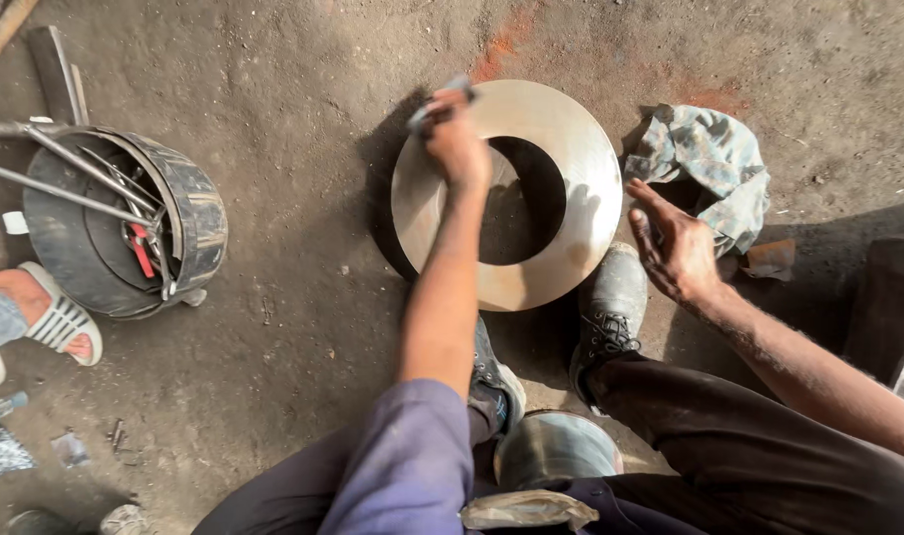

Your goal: The person sands a circular metal component by hand using sandpaper, rubbing the surface and wiping it with a cloth.

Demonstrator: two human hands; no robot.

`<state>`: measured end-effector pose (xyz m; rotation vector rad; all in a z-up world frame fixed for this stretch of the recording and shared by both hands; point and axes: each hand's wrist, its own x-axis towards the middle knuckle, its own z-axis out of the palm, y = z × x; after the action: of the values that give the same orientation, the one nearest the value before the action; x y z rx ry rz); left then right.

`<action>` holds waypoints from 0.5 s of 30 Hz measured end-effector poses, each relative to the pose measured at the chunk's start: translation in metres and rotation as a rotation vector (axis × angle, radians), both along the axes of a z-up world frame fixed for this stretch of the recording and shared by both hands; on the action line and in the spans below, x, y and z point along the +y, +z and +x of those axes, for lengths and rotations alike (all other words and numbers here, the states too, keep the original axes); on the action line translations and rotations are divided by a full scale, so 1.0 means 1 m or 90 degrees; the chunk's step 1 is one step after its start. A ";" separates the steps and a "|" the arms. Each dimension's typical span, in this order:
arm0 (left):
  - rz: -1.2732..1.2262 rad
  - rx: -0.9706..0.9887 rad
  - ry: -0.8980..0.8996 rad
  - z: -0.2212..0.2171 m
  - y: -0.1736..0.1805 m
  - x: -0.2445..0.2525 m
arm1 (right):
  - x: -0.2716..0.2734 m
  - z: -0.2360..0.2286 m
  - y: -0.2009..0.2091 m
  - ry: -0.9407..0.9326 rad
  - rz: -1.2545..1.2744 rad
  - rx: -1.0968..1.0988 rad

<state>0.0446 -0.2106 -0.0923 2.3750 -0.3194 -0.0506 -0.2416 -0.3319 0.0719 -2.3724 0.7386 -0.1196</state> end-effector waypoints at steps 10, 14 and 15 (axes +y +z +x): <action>-0.192 -0.380 -0.476 -0.118 0.014 -0.035 | -0.004 0.014 -0.004 0.079 -0.038 -0.210; -0.068 -0.079 -0.138 -0.025 0.045 0.008 | -0.012 -0.024 0.007 -0.084 0.108 -0.004; -0.011 -0.132 -0.116 -0.021 0.048 0.006 | -0.015 -0.027 0.008 -0.133 0.098 0.091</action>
<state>0.0236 -0.2049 -0.0447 2.3317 -0.6319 0.1144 -0.2687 -0.3468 0.0796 -2.1694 1.0250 0.0191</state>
